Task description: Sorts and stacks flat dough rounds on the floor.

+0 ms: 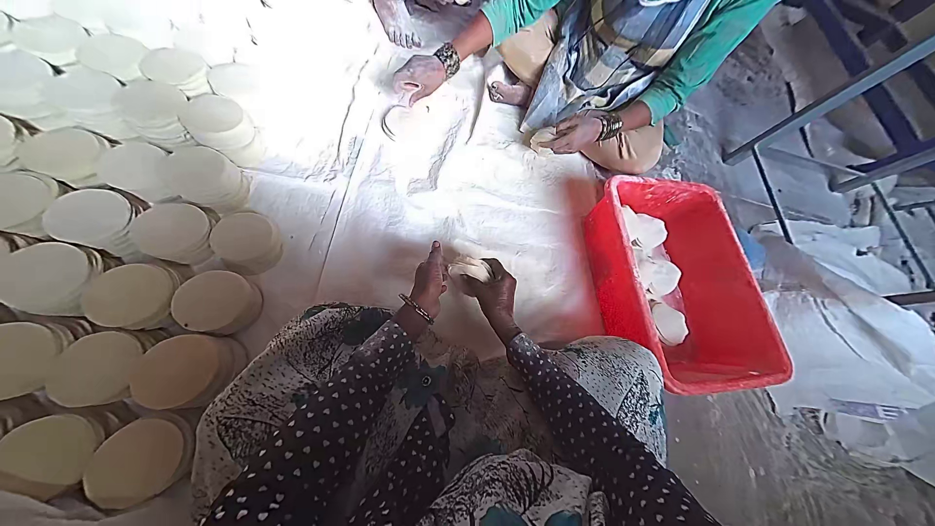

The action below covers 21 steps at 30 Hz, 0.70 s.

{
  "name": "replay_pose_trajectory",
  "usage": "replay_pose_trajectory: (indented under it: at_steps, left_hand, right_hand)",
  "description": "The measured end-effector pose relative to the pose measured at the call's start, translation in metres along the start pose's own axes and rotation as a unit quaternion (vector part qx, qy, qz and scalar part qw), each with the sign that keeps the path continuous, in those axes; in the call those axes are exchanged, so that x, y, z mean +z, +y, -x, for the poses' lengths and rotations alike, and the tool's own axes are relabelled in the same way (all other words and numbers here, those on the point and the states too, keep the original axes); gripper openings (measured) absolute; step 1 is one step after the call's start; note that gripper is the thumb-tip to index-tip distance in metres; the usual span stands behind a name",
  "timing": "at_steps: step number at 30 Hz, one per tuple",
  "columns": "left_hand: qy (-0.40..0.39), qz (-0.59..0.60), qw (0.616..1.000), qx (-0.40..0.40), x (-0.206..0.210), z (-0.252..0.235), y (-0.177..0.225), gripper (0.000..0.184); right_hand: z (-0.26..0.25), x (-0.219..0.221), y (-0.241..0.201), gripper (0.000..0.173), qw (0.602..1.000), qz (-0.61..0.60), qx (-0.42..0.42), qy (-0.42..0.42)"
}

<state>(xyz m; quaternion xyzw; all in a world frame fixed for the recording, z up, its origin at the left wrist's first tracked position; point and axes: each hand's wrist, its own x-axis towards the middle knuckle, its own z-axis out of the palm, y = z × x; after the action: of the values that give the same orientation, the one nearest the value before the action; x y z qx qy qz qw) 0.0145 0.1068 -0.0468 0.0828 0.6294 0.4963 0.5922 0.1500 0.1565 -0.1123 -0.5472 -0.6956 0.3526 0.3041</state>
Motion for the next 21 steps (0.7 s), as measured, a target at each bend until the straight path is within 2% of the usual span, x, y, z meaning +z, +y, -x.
replay_pose_trajectory:
  at_steps: [2, 5, 9, 11, 12, 14, 16, 18, 21]
  left_hand:
    - [-0.001, 0.015, 1.000, 0.007, -0.002, -0.002, 0.001, 0.069]
    - [-0.014, 0.023, 1.000, 0.004, 0.001, -0.002, -0.005, 0.071]
    - [-0.013, 0.022, 0.999, 0.023, -0.004, -0.001, -0.002, 0.071]
    - [-0.011, 0.013, 1.000, 0.020, -0.004, -0.002, -0.007, 0.075]
    - [-0.014, 0.011, 1.000, 0.018, -0.003, -0.002, -0.010, 0.076]
    - [-0.014, 0.014, 0.999, 0.027, -0.001, -0.001, -0.009, 0.074]
    - [-0.008, 0.022, 0.999, 0.041, -0.002, -0.002, -0.005, 0.071]
    - [-0.001, 0.021, 0.999, 0.046, -0.003, -0.010, -0.007, 0.073]
    - [0.006, 0.009, 0.999, 0.052, -0.005, -0.024, -0.020, 0.082]
  right_hand:
    - [0.003, 0.001, -0.001, 0.046, 1.000, 0.009, 0.007, 0.008]
    - [-0.003, 0.003, -0.007, 0.043, 0.990, 0.093, 0.075, -0.070]
    - [0.004, 0.004, 0.001, 0.044, 1.000, 0.008, -0.006, 0.014]
    - [0.008, 0.001, -0.002, 0.046, 0.997, 0.067, 0.021, -0.030]
    - [0.006, 0.002, -0.004, 0.042, 0.994, 0.093, 0.033, -0.055]
    - [0.003, 0.003, -0.004, 0.037, 0.995, 0.088, -0.001, -0.046]
    - [0.006, 0.004, -0.001, 0.043, 0.998, 0.054, -0.034, -0.001]
    - [0.002, 0.004, -0.003, 0.053, 0.993, 0.110, -0.014, -0.035]
    - [-0.015, 0.010, -0.003, 0.038, 0.976, 0.196, 0.006, -0.093]
